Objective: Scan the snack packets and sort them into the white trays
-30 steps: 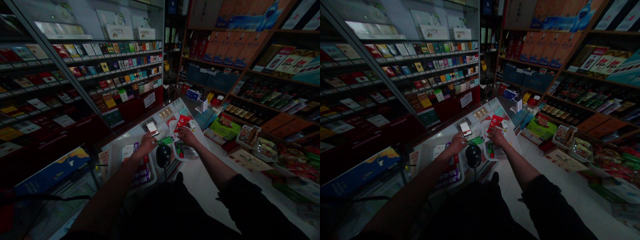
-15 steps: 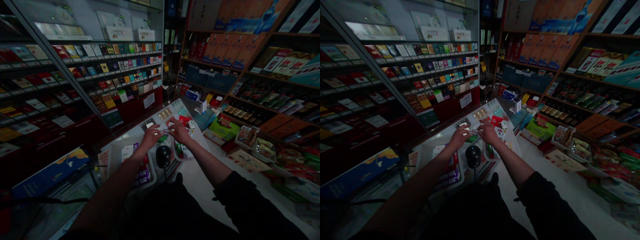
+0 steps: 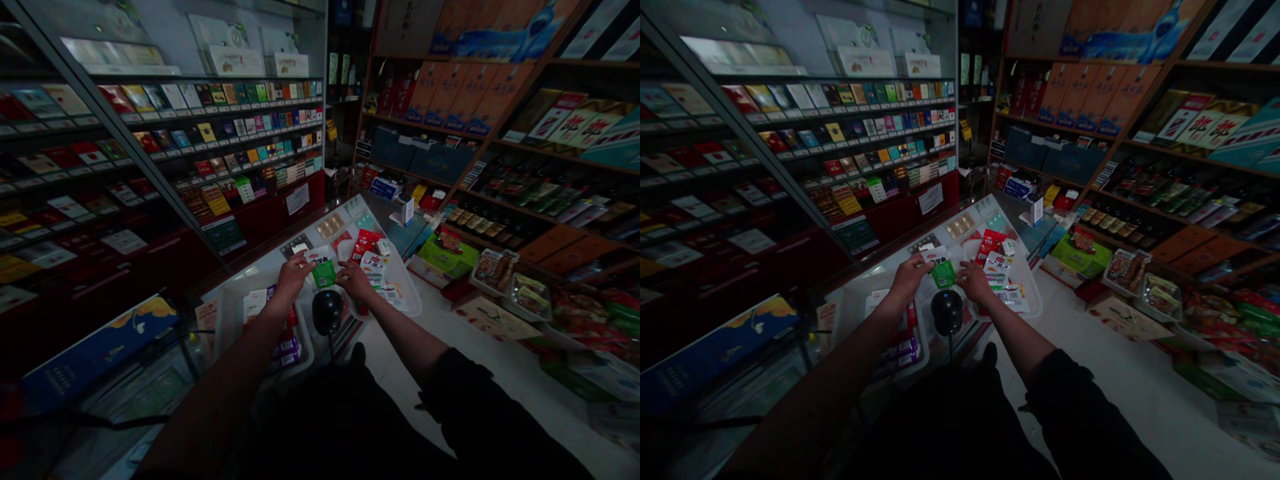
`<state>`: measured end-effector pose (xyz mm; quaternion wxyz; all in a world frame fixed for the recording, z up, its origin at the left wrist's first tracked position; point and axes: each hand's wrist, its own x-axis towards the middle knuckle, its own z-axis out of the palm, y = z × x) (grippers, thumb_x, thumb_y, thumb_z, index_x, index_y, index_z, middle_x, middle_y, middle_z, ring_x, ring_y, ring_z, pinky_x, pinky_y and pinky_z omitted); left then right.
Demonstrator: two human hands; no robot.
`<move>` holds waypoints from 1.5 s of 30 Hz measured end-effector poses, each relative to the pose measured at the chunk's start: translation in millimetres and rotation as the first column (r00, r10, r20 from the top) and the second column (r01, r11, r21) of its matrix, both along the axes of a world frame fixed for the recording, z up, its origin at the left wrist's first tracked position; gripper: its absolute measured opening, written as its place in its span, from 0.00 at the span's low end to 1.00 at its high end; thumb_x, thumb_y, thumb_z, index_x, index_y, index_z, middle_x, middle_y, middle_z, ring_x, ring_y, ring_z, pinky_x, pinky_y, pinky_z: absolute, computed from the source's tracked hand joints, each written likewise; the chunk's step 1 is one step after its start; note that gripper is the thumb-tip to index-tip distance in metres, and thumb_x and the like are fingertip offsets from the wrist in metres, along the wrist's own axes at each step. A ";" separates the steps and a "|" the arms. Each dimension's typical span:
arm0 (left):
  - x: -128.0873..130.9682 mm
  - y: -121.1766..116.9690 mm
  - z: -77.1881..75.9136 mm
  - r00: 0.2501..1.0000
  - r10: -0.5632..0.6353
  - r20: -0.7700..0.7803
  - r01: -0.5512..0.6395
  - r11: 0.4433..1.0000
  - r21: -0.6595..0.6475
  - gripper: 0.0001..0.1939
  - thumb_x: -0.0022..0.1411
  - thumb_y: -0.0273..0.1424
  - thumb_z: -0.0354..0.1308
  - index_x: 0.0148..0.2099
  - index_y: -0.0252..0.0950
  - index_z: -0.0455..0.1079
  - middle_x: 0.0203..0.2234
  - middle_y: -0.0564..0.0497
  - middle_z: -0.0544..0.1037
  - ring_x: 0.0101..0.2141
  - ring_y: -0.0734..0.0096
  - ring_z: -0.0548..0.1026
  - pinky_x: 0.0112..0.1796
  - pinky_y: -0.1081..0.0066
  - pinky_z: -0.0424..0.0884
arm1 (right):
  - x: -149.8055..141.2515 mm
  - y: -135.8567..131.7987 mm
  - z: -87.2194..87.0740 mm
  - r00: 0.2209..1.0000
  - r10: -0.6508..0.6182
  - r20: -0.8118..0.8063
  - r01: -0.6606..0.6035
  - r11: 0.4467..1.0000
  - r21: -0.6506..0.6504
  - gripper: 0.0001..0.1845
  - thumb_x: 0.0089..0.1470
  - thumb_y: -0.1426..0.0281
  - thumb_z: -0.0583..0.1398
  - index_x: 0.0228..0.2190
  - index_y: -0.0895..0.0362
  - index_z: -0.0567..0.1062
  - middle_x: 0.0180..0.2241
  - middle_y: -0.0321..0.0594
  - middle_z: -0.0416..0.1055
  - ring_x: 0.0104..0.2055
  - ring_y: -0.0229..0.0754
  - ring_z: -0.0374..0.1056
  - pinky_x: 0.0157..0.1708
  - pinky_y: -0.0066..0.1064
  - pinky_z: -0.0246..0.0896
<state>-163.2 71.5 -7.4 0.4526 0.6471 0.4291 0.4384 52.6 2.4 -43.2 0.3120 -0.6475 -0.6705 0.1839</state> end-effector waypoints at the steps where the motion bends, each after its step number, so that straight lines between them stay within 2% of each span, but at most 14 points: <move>1: -4.9 2.8 -1.3 0.998 0.025 -0.060 -0.023 0.999 0.037 0.15 0.60 0.44 0.63 0.28 0.38 0.73 0.59 0.46 0.76 0.57 0.57 0.75 0.61 0.56 0.66 | 1.7 -0.7 0.4 0.999 0.016 0.030 -0.016 1.000 0.013 0.01 0.53 0.72 0.68 0.30 0.54 0.83 0.59 0.47 0.72 0.67 0.56 0.62 0.68 0.58 0.50; 3: -16.0 9.6 -3.3 0.985 0.040 -0.167 -0.021 0.993 0.116 0.14 0.59 0.43 0.64 0.29 0.38 0.73 0.61 0.45 0.74 0.59 0.58 0.73 0.63 0.57 0.64 | 5.3 -2.2 1.3 0.996 0.038 0.083 -0.041 0.999 0.033 0.02 0.53 0.73 0.68 0.30 0.54 0.83 0.59 0.47 0.73 0.67 0.56 0.62 0.69 0.58 0.48; 8: -39.1 20.8 -3.5 0.903 -0.016 -0.429 0.152 0.946 0.285 0.10 0.60 0.40 0.63 0.36 0.39 0.79 0.59 0.45 0.75 0.60 0.57 0.70 0.64 0.55 0.63 | 9.9 -2.2 4.1 0.989 0.029 0.143 -0.035 0.999 0.035 0.05 0.55 0.75 0.66 0.32 0.54 0.83 0.59 0.47 0.72 0.68 0.57 0.59 0.67 0.57 0.52; 13: -48.2 16.8 -3.1 0.781 0.083 -0.620 0.178 0.920 0.348 0.08 0.64 0.36 0.62 0.34 0.40 0.79 0.62 0.47 0.73 0.68 0.48 0.59 0.67 0.45 0.53 | 4.3 2.8 15.6 0.975 0.080 0.209 -0.092 0.995 0.046 0.05 0.56 0.75 0.65 0.31 0.55 0.83 0.59 0.48 0.72 0.68 0.55 0.60 0.70 0.57 0.47; 16: -52.0 13.7 -5.3 0.731 0.087 -0.677 0.193 0.925 0.327 0.08 0.62 0.33 0.63 0.30 0.38 0.77 0.62 0.47 0.73 0.69 0.45 0.56 0.67 0.40 0.47 | 0.7 5.9 20.9 0.965 0.101 0.240 -0.111 0.993 0.029 0.06 0.57 0.75 0.64 0.31 0.56 0.83 0.58 0.50 0.74 0.65 0.54 0.64 0.70 0.56 0.48; 19: -57.1 12.9 -9.7 0.711 0.064 -0.700 0.216 0.928 0.304 0.09 0.61 0.33 0.64 0.27 0.38 0.74 0.62 0.48 0.74 0.69 0.44 0.56 0.66 0.37 0.46 | -0.3 8.4 17.9 0.960 0.120 0.254 -0.130 0.991 0.021 0.05 0.57 0.74 0.65 0.30 0.56 0.83 0.57 0.49 0.74 0.63 0.54 0.66 0.69 0.57 0.50; 24: -65.3 14.2 -16.7 0.733 0.051 -0.678 0.187 0.944 0.273 0.13 0.59 0.33 0.64 0.23 0.39 0.71 0.61 0.51 0.75 0.69 0.48 0.57 0.67 0.41 0.50 | -0.3 10.2 7.7 0.957 0.137 0.257 -0.161 0.984 0.072 0.08 0.58 0.75 0.64 0.27 0.55 0.82 0.55 0.47 0.76 0.63 0.54 0.66 0.68 0.56 0.53; 27: -66.1 14.1 -14.1 0.754 0.033 -0.656 0.198 0.941 0.275 0.15 0.60 0.35 0.63 0.22 0.39 0.70 0.61 0.49 0.75 0.68 0.48 0.60 0.66 0.41 0.54 | 1.0 8.9 10.5 0.964 0.130 0.232 -0.153 0.985 0.084 0.07 0.58 0.75 0.64 0.29 0.55 0.82 0.55 0.48 0.76 0.63 0.53 0.67 0.67 0.55 0.53; 31: -57.0 10.1 -1.9 0.769 0.018 -0.639 0.229 0.926 0.302 0.15 0.64 0.38 0.60 0.25 0.39 0.72 0.60 0.47 0.75 0.65 0.48 0.65 0.66 0.45 0.58 | 9.6 3.9 21.5 0.978 0.086 0.192 -0.103 0.992 0.079 0.07 0.58 0.74 0.63 0.32 0.55 0.83 0.56 0.49 0.75 0.62 0.53 0.67 0.66 0.55 0.55; 36: -30.7 -4.1 14.7 0.779 0.019 -0.627 0.262 0.899 0.352 0.15 0.68 0.40 0.56 0.34 0.39 0.78 0.60 0.45 0.74 0.61 0.53 0.69 0.64 0.50 0.62 | 34.2 -12.4 32.1 0.986 0.025 0.167 -0.039 0.996 0.082 0.07 0.59 0.73 0.62 0.33 0.57 0.82 0.57 0.53 0.74 0.60 0.54 0.68 0.63 0.51 0.60; 40: -3.3 -20.4 25.2 0.795 0.068 -0.603 0.232 0.884 0.406 0.11 0.66 0.40 0.60 0.37 0.39 0.79 0.59 0.44 0.75 0.61 0.52 0.69 0.63 0.49 0.61 | 58.8 -39.2 34.6 0.991 0.017 0.131 -0.033 0.992 0.120 0.07 0.58 0.73 0.62 0.34 0.55 0.81 0.57 0.49 0.74 0.62 0.54 0.65 0.64 0.53 0.58; 45: 40.6 -35.9 34.8 0.771 0.064 -0.633 0.270 0.869 0.416 0.08 0.67 0.36 0.59 0.40 0.41 0.78 0.61 0.45 0.73 0.64 0.52 0.66 0.66 0.46 0.55 | 78.9 -87.9 27.4 0.992 -0.079 0.093 0.067 0.990 0.127 0.06 0.56 0.74 0.62 0.30 0.54 0.80 0.55 0.49 0.74 0.62 0.56 0.65 0.64 0.56 0.58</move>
